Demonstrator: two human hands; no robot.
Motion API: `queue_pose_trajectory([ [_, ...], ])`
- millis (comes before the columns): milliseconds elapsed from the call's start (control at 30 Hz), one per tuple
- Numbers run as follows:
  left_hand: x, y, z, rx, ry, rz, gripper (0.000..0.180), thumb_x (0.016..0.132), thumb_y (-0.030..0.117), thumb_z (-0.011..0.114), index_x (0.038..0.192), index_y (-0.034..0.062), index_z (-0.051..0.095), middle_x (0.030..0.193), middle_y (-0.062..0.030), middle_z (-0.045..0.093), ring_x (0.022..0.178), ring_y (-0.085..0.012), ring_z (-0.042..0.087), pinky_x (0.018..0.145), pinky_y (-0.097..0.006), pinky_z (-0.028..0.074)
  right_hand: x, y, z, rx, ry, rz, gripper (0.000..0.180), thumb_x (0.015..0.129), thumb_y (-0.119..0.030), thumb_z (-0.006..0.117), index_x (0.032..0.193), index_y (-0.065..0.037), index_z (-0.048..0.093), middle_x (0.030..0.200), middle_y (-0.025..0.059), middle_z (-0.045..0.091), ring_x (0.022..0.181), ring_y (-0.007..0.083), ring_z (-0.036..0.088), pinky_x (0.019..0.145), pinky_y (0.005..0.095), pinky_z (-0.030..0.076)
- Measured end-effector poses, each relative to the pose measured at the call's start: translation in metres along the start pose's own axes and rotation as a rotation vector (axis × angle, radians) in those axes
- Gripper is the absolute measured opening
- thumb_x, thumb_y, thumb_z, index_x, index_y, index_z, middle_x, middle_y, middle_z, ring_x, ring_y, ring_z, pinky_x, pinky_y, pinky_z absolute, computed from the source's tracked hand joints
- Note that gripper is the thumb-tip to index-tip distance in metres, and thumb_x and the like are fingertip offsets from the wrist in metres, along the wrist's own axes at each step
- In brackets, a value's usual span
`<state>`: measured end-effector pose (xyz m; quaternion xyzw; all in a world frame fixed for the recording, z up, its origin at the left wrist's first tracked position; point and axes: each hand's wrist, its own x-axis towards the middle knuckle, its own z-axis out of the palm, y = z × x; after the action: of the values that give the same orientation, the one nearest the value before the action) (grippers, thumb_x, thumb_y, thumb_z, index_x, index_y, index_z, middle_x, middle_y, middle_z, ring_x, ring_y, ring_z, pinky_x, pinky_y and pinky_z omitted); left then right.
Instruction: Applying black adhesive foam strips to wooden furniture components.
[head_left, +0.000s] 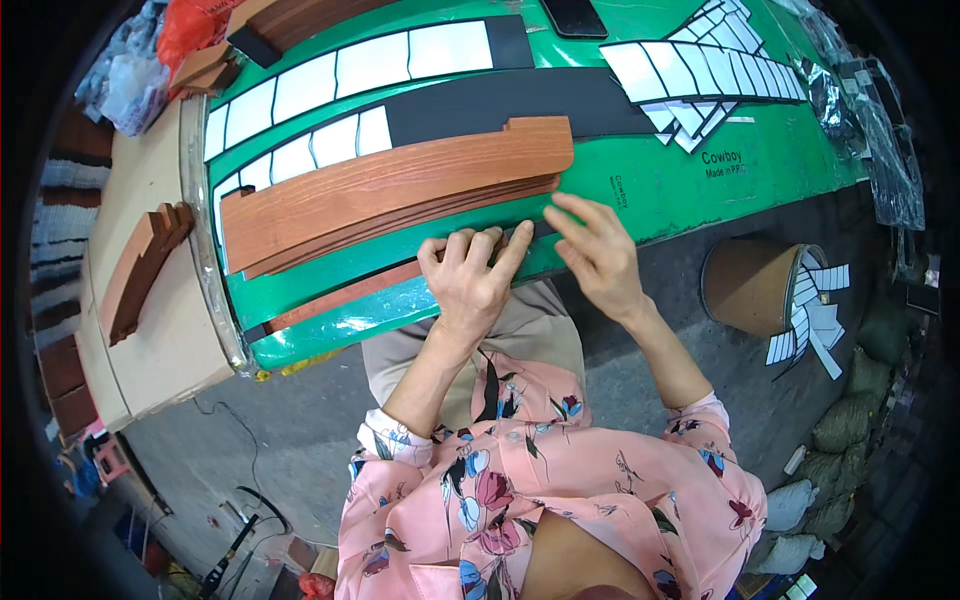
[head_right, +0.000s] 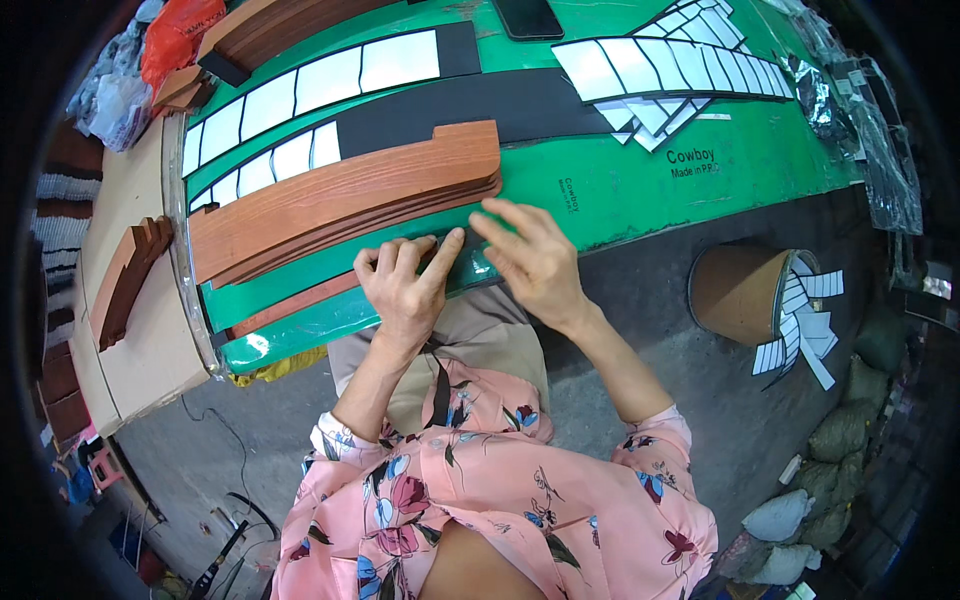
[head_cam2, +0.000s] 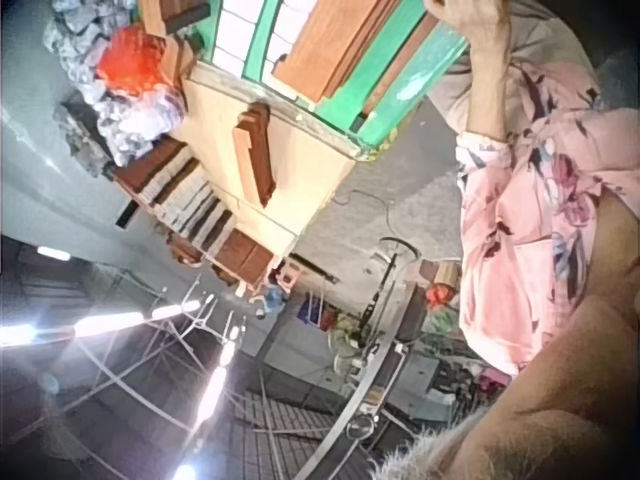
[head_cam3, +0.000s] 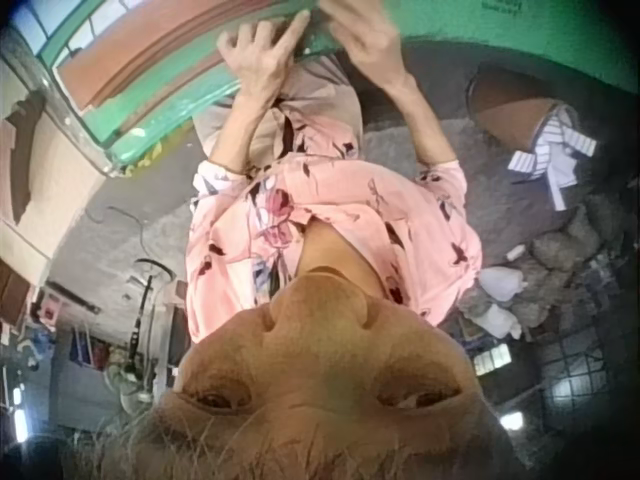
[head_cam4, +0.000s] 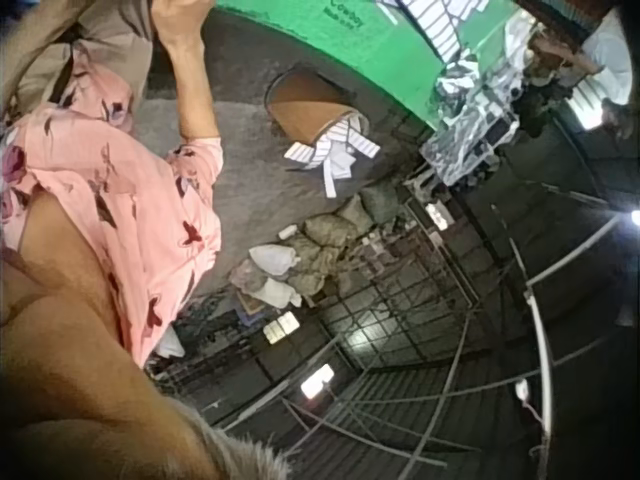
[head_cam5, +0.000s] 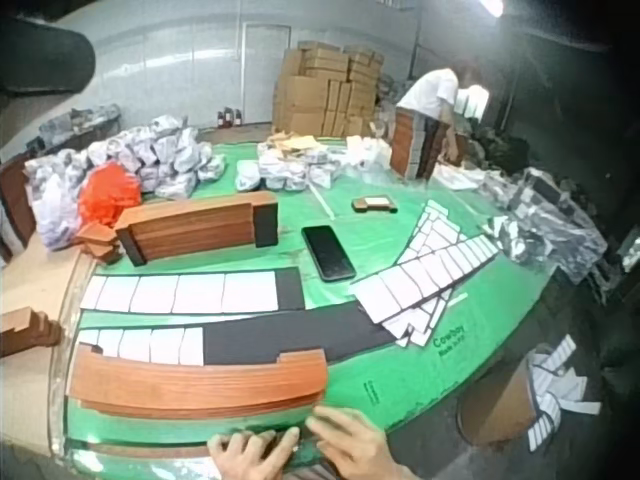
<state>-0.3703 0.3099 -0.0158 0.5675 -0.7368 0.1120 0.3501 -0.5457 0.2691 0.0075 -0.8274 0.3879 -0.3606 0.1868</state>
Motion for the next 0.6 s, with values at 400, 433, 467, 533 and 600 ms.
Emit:
queue_pose_trajectory([
  [400, -0.013, -0.007, -0.037, -0.128, -0.214, -0.102, 0.059, 0.066, 0.013, 0.072, 0.122, 0.0118, 0.052, 0.11, -0.0094, 0.056, 0.109, -0.0275, 0.054, 0.098, -0.058, 0.024, -0.013, 0.0, 0.009, 0.402, -0.266, 0.362, 0.056, 0.083, -0.009, 0.061, 0.135, -0.002, 0.042, 0.137, 0.0171, 0.044, 0.127, 0.028, 0.042, 0.106, 0.0361, 0.031],
  [433, -0.023, -0.015, -0.051, -0.108, -0.159, -0.064, 0.054, 0.067, 0.013, 0.072, 0.118, 0.0105, 0.053, 0.117, -0.012, 0.053, 0.116, -0.0318, 0.049, 0.102, -0.06, 0.019, -0.014, -0.001, 0.006, 0.489, -0.225, 0.375, 0.061, 0.083, -0.007, 0.061, 0.138, -0.001, 0.036, 0.138, 0.0173, 0.043, 0.127, 0.0256, 0.041, 0.105, 0.0361, 0.031],
  [467, -0.04, -0.03, -0.068, -0.028, -0.056, 0.001, 0.05, 0.068, 0.011, 0.071, 0.115, 0.0091, 0.053, 0.12, -0.0108, 0.052, 0.117, -0.0324, 0.048, 0.102, -0.058, 0.021, -0.013, -0.005, 0.006, 0.565, -0.169, 0.411, 0.064, 0.082, -0.006, 0.062, 0.139, 0.0, 0.033, 0.137, 0.0188, 0.043, 0.127, 0.0246, 0.042, 0.105, 0.0362, 0.032],
  [533, -0.077, -0.059, -0.104, 0.22, 0.219, -0.094, 0.041, 0.074, 0.009, 0.067, 0.113, 0.0079, 0.053, 0.121, -0.0132, 0.05, 0.114, -0.033, 0.047, 0.1, -0.055, 0.025, -0.016, -0.004, 0.01, 0.553, -0.083, 0.428, 0.062, 0.082, -0.005, 0.062, 0.138, 0.0, 0.035, 0.132, 0.0195, 0.048, 0.124, 0.0254, 0.045, 0.103, 0.0358, 0.035],
  [600, -0.094, -0.083, -0.129, 0.128, 0.418, -0.545, 0.038, 0.084, 0.01, 0.06, 0.12, 0.0027, 0.05, 0.117, -0.0153, 0.051, 0.11, -0.0318, 0.049, 0.101, -0.045, 0.029, -0.026, 0.011, 0.022, 0.387, -0.07, 0.479, 0.05, 0.082, -0.005, 0.061, 0.13, -0.001, 0.045, 0.124, 0.0168, 0.055, 0.116, 0.0242, 0.052, 0.097, 0.035, 0.04],
])
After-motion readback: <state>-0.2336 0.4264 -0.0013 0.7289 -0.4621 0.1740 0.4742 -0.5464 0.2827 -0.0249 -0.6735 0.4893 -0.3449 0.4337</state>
